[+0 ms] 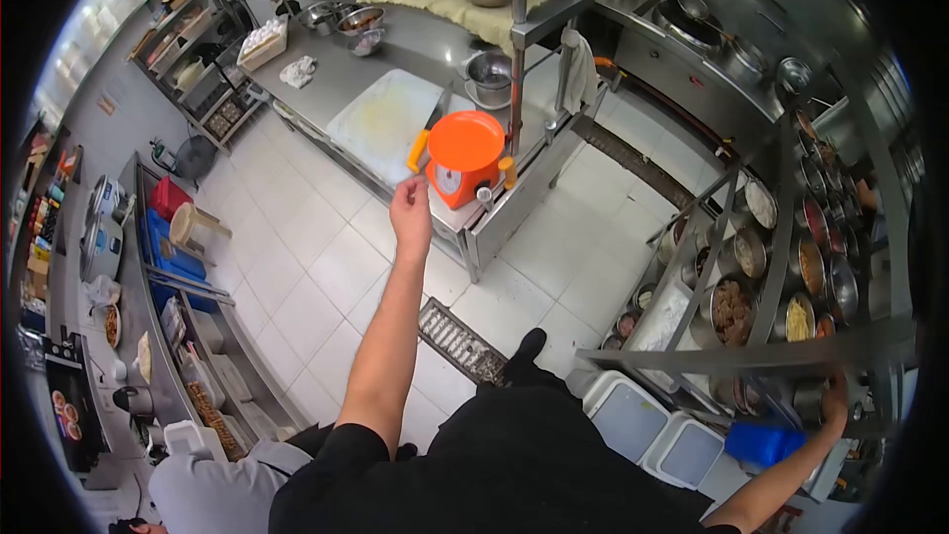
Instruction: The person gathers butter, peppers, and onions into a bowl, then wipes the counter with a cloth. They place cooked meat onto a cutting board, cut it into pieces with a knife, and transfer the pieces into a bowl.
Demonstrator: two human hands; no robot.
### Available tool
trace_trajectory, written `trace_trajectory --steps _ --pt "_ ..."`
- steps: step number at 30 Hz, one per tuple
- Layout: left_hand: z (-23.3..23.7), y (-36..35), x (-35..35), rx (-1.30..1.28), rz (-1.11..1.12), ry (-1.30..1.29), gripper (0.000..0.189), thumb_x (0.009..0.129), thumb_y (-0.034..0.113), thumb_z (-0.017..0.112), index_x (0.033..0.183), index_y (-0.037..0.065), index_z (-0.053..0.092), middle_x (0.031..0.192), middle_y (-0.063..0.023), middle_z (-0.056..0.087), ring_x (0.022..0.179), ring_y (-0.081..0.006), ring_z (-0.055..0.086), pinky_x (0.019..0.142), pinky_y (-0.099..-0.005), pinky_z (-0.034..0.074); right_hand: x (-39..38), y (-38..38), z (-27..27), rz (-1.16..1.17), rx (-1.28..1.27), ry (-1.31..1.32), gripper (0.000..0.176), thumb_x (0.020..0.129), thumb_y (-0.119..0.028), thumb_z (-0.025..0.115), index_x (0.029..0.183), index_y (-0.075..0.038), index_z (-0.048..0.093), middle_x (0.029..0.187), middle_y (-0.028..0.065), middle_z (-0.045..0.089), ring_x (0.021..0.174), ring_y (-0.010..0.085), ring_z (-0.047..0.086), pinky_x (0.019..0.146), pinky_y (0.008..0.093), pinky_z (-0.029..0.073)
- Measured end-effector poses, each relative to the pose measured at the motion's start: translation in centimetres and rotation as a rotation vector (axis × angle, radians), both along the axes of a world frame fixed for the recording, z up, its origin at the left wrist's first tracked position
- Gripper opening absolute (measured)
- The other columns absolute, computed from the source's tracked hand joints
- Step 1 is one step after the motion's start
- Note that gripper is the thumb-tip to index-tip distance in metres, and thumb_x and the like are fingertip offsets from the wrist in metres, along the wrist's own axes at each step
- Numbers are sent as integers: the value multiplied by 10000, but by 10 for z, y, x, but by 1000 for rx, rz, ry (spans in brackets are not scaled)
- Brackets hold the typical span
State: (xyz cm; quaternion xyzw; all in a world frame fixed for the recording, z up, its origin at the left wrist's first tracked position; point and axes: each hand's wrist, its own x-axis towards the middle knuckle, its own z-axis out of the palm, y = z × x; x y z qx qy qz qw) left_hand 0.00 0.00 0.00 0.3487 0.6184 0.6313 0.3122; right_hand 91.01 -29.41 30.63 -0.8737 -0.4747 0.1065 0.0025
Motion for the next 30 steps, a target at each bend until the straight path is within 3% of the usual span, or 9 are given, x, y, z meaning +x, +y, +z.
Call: trace_trajectory --steps 2,4,6,13,19,25,27,29,30 --pt "32 15 -9 101 41 25 236 1022 187 641 1165 9 698 1041 -78 719 924 -139 638 833 -284 524 5 -24 -23 -68 0 -111 519 1015 -148 584 1513 -24 507 1569 223 490 1457 354 457 1195 413 341" --pt "80 73 -38 84 27 106 235 1018 185 644 1157 3 700 1037 -74 716 912 -135 633 826 -280 522 163 -46 -186 96 104 -440 395 1036 -148 575 1392 24 575 1363 191 638 1244 332 600 1057 387 444" --pt "101 109 -44 75 -4 176 236 1007 176 650 1153 0 705 1048 -70 716 938 -142 634 854 -289 521 112 -47 -156 -139 9 -347 388 1038 -150 574 1386 19 577 1343 183 640 1219 322 602 1033 380 447" --pt "84 253 -73 -109 -137 399 424 966 290 691 1243 -31 680 1154 -177 734 1029 -239 694 921 -331 537 51 -34 -171 -413 13 -397 360 1044 -159 570 1366 2 585 1273 155 646 1133 285 608 949 357 457" --pt "63 357 -56 -574 -229 508 696 929 449 698 1391 -61 596 1271 -253 683 1000 -364 713 806 -439 610 -39 -41 -191 -632 201 -428 337 1050 -166 566 1349 -13 592 1213 131 652 1060 254 612 877 337 465" --pt "18 434 -77 -706 -361 391 650 914 505 698 1263 -43 690 1128 -238 711 873 -355 720 683 -489 622 -184 -44 -220 -866 515 -392 315 1055 -173 562 1332 -28 599 1153 107 657 986 222 617 805 317 474" --pt "-5 473 -99 -807 -471 525 628 880 504 723 1230 -17 722 1168 -236 730 972 -341 746 782 -463 627 -242 -35 -232 -939 612 -351 307 1057 -175 561 1326 -33 601 1133 99 659 961 212 619 781 311 477" --pt "-64 527 -116 -650 -481 862 576 852 461 735 1212 11 740 1256 -210 730 1121 -312 737 910 -434 604 -295 -21 -244 -988 699 -288 300 1059 -178 560 1321 -38 604 1113 91 661 937 201 621 757 304 480" --pt "-46 520 -111 -700 -482 799 556 847 437 733 1222 26 742 1296 -189 717 1183 -309 711 961 -434 583 -317 -14 -250 -1002 728 -256 297 1060 -179 560 1318 -40 605 1103 87 662 924 196 621 745 301 481"
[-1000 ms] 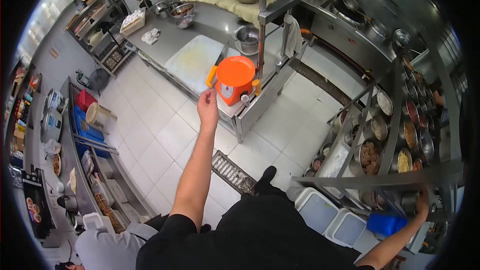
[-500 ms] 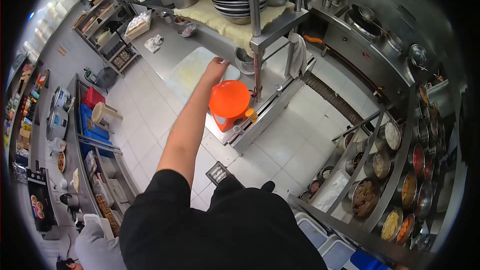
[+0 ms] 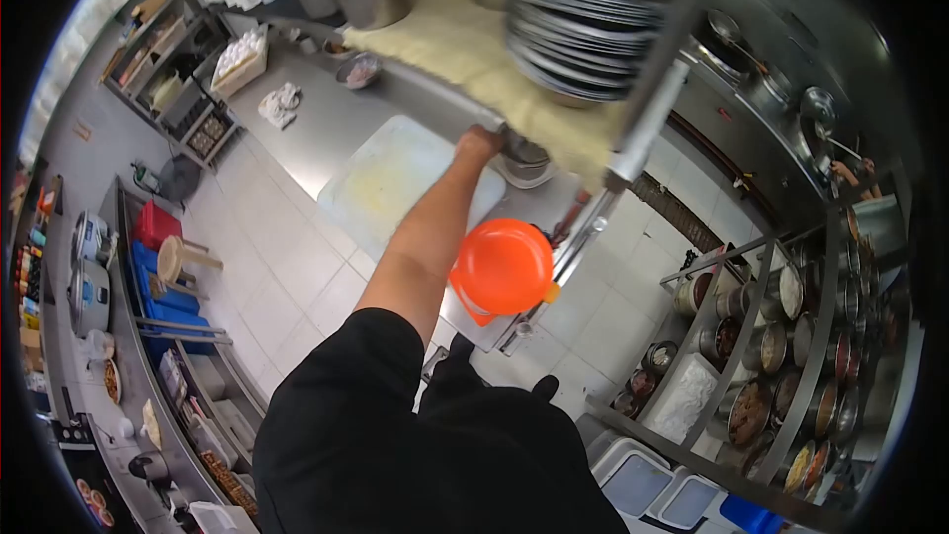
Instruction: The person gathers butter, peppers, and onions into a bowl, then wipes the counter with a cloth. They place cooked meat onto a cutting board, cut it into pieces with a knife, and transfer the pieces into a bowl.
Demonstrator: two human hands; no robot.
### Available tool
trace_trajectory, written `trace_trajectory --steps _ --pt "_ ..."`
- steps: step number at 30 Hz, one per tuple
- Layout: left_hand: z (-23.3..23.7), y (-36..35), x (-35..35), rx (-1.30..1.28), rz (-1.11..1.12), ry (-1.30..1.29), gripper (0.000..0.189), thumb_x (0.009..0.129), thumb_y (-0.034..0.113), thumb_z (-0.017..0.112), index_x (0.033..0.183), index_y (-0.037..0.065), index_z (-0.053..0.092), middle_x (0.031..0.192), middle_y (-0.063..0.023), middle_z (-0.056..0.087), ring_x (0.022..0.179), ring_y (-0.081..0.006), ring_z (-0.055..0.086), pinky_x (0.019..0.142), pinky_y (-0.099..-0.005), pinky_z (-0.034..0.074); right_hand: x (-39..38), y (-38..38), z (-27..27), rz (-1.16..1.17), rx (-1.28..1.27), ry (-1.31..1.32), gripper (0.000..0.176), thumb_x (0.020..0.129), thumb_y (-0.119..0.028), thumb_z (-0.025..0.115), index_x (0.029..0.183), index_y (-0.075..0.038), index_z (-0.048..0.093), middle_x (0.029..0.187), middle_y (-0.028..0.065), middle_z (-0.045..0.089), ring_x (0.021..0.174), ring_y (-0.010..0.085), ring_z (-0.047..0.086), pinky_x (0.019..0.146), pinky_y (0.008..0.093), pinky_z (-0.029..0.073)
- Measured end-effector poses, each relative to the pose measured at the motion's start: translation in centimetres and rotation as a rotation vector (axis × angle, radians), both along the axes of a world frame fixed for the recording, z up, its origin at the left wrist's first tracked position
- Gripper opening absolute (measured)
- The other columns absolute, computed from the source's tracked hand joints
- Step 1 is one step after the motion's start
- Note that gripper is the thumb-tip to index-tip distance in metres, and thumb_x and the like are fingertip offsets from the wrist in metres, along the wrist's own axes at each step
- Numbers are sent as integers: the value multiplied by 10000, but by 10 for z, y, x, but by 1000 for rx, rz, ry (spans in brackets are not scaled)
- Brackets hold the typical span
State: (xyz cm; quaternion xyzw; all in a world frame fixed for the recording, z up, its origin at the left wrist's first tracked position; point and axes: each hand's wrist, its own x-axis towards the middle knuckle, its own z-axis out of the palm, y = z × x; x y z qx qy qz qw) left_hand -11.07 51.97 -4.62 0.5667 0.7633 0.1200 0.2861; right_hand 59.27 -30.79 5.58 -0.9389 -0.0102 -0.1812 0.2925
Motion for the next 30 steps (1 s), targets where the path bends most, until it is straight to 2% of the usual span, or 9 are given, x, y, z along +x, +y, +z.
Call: trace_trajectory --steps 5,8,10,13,17,19,21,24,30 --pt "73 -44 19 -86 -47 -39 532 832 377 759 1269 75 736 1390 -132 683 1273 -285 669 1030 -393 557 -89 55 -40 143 190 226 279 1064 -185 557 1304 -52 611 1053 67 666 863 170 626 685 284 488" --pt "74 -43 24 -106 -78 -90 506 847 358 764 1272 83 736 1385 -122 689 1271 -285 671 1027 -388 560 -140 99 -65 391 181 355 268 1067 -188 555 1295 -60 614 1023 55 669 826 154 628 649 274 493" --pt "78 -45 28 -100 -36 -94 495 857 353 762 1277 91 735 1384 -114 691 1273 -278 670 1024 -381 562 -201 142 -62 687 67 329 277 1047 -144 578 1270 20 607 1140 125 656 1048 253 608 943 353 472" --pt "77 -49 32 -86 65 -176 435 864 343 767 1213 84 749 1295 -116 731 1156 -279 728 980 -363 582 -302 219 -15 889 143 595 206 1050 -141 609 1201 -1 623 920 24 625 809 129 569 776 295 502" --pt "-23 11 35 -9 -33 -473 334 880 274 769 1025 -25 732 1038 -193 763 909 -272 771 851 -380 622 -320 267 -30 1226 91 605 158 1050 -119 616 1143 3 655 847 -10 615 718 74 531 664 243 456" --pt "-14 10 23 12 -24 -707 274 883 214 762 930 -51 709 893 -200 744 802 -265 758 749 -402 634 -335 288 -17 1260 90 682 135 1053 -107 611 1098 7 669 845 -6 631 714 49 522 638 226 425" --pt "63 -38 15 -28 191 -1029 216 881 152 750 851 -51 685 762 -180 703 729 -250 727 642 -417 630 -362 312 30 1249 96 717 138 1053 -101 607 1116 4 670 836 -1 632 737 50 543 658 224 436" --pt "73 -49 -17 45 118 -1165 137 862 105 735 893 -12 670 743 -110 638 660 -233 674 540 -408 600 -386 337 70 1219 322 800 140 1052 -96 605 1129 -1 674 837 -3 627 733 55 551 656 224 436" --pt "83 -92 -161 150 161 -1195 85 906 109 668 973 114 615 842 -19 622 746 -137 620 640 -323 547 -479 411 133 1642 64 777 157 978 -22 644 1125 7 689 854 20 642 708 74 571 647 242 478"
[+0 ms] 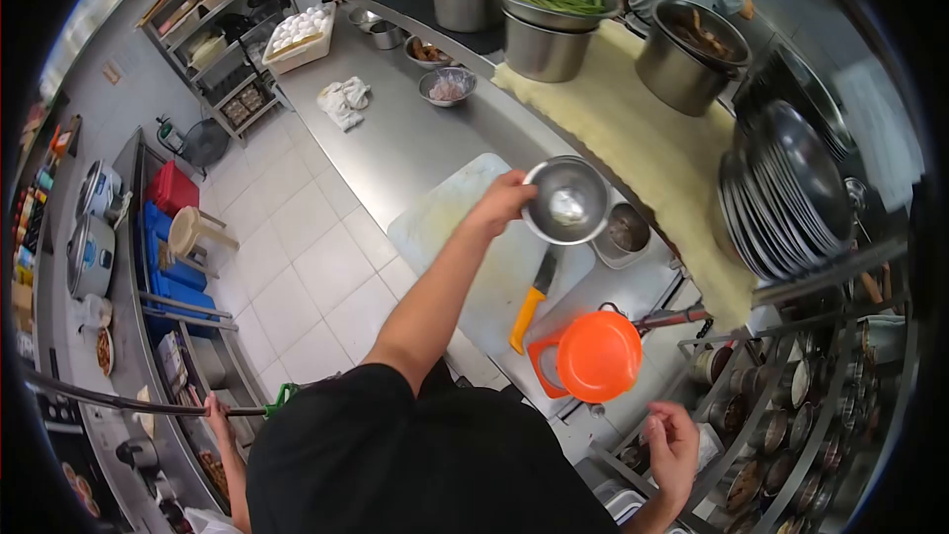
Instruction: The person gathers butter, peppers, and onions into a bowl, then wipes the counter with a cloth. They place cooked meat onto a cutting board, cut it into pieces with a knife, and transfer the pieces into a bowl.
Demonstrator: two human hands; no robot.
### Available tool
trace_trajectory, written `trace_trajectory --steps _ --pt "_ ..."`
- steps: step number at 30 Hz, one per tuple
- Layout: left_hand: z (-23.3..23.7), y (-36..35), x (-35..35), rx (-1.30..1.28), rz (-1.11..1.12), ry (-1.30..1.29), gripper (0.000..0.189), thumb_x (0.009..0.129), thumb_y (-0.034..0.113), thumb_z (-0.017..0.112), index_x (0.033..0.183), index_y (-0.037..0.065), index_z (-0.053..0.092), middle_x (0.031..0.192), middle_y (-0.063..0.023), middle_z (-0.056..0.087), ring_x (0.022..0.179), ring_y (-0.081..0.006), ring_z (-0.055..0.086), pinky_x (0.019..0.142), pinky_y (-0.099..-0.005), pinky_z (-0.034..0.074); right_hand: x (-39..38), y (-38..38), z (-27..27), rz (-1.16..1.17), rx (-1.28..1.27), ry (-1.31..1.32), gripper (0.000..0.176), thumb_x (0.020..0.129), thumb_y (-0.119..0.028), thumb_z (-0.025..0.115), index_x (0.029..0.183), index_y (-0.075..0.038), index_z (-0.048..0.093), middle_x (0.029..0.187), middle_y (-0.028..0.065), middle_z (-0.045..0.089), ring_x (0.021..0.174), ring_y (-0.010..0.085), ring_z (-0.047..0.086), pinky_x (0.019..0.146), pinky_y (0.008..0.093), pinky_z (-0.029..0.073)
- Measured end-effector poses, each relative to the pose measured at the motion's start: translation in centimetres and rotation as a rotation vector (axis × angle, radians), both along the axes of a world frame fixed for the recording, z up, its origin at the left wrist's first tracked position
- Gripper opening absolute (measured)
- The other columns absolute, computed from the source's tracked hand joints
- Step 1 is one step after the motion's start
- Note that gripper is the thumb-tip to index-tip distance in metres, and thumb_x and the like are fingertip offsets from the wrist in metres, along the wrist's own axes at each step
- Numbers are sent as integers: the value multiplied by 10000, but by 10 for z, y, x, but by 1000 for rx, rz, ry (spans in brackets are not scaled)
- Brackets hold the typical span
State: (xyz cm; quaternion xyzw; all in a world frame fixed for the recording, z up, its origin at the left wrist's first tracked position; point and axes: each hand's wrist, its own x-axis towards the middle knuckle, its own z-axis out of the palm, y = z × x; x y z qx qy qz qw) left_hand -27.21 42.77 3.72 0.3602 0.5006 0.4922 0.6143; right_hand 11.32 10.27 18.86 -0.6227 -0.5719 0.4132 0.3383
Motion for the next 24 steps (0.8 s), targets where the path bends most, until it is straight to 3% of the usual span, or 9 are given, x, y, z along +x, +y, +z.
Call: trace_trajectory --steps 3,6,11,13,17,19,23,24 --pt "-28 0 -95 38 110 -112 70 927 82 631 944 145 604 857 9 630 766 -115 627 670 -318 548 -89 51 30 169 -29 -126 172 931 -6 683 1102 10 695 854 65 655 706 105 601 663 255 500" --pt "-44 6 -187 62 246 -111 136 915 40 626 873 152 559 799 36 585 670 -96 573 596 -292 508 -191 125 23 278 -6 -174 210 934 -27 696 1141 1 683 933 85 661 726 143 625 670 259 505" --pt "-68 2 -324 -6 563 -101 156 893 45 645 851 157 544 737 33 584 618 -84 551 569 -286 489 -361 272 -60 568 -42 -129 365 944 -84 722 1291 -38 621 1181 118 612 951 198 643 771 300 551" --pt "-69 -6 -367 -51 699 -43 173 920 72 663 853 158 528 728 33 581 604 -79 554 565 -285 493 -430 336 -104 677 -45 -136 430 951 -139 714 1355 -58 589 1328 151 569 1105 256 633 896 362 560" --pt "-68 -30 -432 -53 871 6 261 980 113 694 854 146 468 759 11 603 591 -84 555 556 -280 487 -582 450 -190 790 298 -348 535 944 -291 704 1425 -95 575 1510 226 475 1350 414 515 1139 492 429" --pt "-67 -42 -451 -65 961 47 266 985 110 699 861 140 465 777 2 611 587 -88 553 556 -281 487 -666 494 -209 821 422 -451 623 902 -338 742 1455 -115 562 1574 244 406 1396 444 460 1164 513 402" --pt "-71 -65 -476 -30 978 87 251 1009 117 687 881 134 471 796 2 611 596 -78 561 559 -268 494 -799 575 -236 863 753 -443 712 843 -390 785 1485 -184 557 1644 226 326 1482 428 354 1216 525 316" --pt "-73 -68 -477 -35 986 100 248 1014 119 683 884 133 473 796 3 612 597 -73 559 559 -260 494 -820 583 -243 839 716 -440 705 843 -399 786 1481 -198 565 1634 218 343 1473 411 364 1214 532 311"
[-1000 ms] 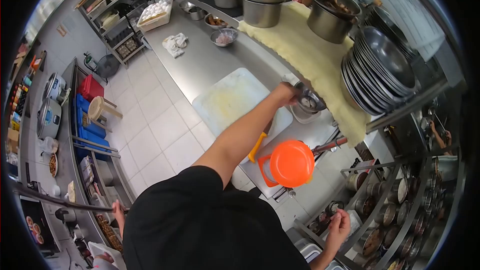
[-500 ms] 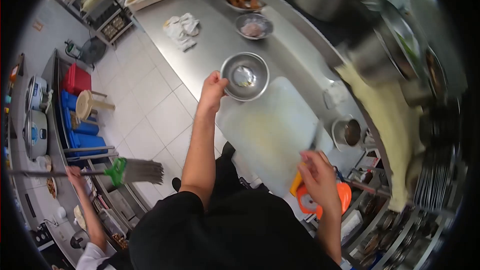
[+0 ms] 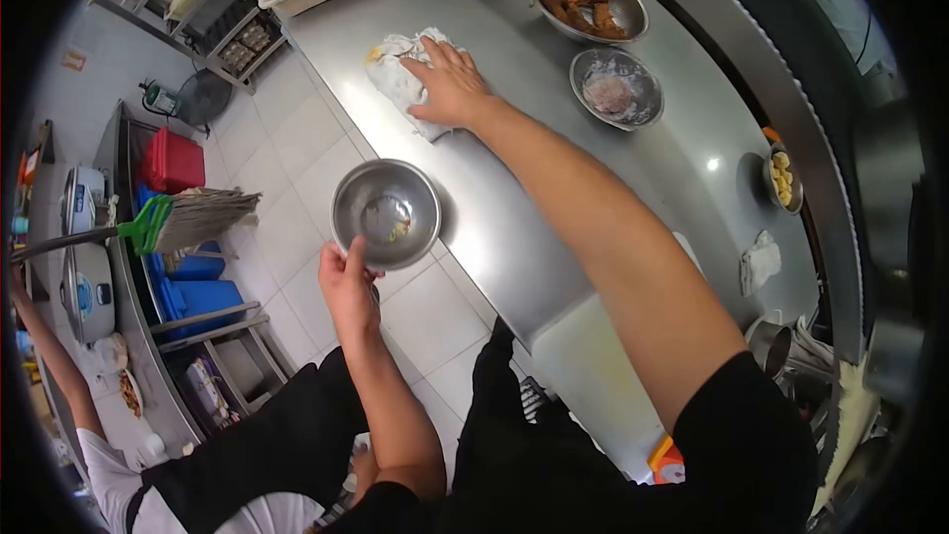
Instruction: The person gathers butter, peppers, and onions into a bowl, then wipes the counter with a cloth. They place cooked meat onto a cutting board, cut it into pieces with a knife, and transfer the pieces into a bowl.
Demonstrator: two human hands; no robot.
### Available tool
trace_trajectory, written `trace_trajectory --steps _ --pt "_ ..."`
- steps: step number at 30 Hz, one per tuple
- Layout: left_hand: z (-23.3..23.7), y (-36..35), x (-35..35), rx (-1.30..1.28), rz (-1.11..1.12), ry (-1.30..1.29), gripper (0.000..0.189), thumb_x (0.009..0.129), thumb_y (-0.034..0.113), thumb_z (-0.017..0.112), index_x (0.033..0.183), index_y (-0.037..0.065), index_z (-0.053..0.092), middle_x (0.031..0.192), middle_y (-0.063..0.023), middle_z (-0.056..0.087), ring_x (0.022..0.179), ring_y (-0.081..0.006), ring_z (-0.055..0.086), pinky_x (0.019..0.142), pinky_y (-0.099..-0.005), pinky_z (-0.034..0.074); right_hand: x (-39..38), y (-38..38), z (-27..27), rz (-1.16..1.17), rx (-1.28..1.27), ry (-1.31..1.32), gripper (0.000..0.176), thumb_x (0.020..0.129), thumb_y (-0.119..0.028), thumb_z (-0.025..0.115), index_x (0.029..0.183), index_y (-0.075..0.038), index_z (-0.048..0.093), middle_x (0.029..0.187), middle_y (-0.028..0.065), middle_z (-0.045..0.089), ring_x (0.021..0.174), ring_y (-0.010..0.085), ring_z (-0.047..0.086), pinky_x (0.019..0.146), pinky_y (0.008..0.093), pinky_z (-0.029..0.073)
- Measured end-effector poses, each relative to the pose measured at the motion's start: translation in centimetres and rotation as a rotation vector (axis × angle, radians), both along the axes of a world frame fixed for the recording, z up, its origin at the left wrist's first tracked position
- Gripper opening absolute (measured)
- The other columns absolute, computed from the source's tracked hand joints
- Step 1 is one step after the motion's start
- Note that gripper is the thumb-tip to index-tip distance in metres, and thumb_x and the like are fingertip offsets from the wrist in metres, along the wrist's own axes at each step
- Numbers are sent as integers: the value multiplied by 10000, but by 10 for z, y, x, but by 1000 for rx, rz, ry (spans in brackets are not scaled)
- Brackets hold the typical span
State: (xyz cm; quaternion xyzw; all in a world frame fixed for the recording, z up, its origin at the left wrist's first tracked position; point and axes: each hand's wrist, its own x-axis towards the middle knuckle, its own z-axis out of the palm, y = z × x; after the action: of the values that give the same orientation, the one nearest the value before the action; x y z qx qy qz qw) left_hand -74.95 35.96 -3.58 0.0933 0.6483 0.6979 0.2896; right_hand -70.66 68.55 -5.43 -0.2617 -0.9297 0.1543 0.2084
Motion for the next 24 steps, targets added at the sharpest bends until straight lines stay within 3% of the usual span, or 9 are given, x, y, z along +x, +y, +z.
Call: trace_trajectory --steps 2,5,10,12,15,18,20,24 --pt "0 1 2 -10 18 2 234 1027 136 676 899 135 479 796 7 617 604 -52 557 554 -229 486 -22 7 -18 -63 -69 -18 691 842 -417 787 1473 -225 581 1614 202 377 1456 379 384 1212 544 301" --pt "-2 -1 -1 3 7 28 227 1030 137 672 908 133 481 807 7 624 609 -46 562 549 -228 487 -15 -3 -31 -50 -13 -90 610 845 -374 797 1412 -232 622 1485 161 507 1354 353 488 1142 531 396" --pt "-13 23 -11 78 113 54 168 965 12 599 908 115 479 741 -22 601 624 -88 586 522 -255 481 62 -69 -42 -43 -33 -15 387 839 -247 807 1197 -149 695 1203 117 626 1107 333 648 908 449 559" --pt "-19 39 -18 6 139 138 222 915 -12 589 802 115 446 718 -4 549 567 -66 483 477 -250 390 106 -91 -22 -173 -381 30 351 842 -235 801 1157 -113 704 1134 119 654 1027 314 684 868 437 570" --pt "-16 61 -11 -13 91 175 270 880 -23 583 733 118 406 676 26 483 560 -41 379 466 -250 311 156 -95 9 -288 -651 319 343 843 -221 795 1148 -94 702 1114 111 685 975 311 703 842 424 576" --pt "1 87 16 -32 -32 182 275 857 -18 585 709 114 394 644 44 441 579 -31 342 479 -253 293 181 -109 66 -160 -489 428 332 843 -215 790 1142 -95 709 1141 112 706 984 326 703 831 408 576" --pt "4 99 40 -71 -129 266 275 834 -14 589 696 104 381 631 58 411 600 -32 331 502 -255 297 182 -119 86 -89 -373 292 340 847 -183 778 1166 -88 705 1183 138 702 1015 340 694 862 411 570" --pt "29 118 90 -3 -386 286 279 828 -20 589 705 95 366 636 58 397 618 -43 334 510 -256 299 171 -120 68 -129 -10 148 371 813 -183 789 1172 -135 707 1222 89 663 1127 307 660 901 437 579"
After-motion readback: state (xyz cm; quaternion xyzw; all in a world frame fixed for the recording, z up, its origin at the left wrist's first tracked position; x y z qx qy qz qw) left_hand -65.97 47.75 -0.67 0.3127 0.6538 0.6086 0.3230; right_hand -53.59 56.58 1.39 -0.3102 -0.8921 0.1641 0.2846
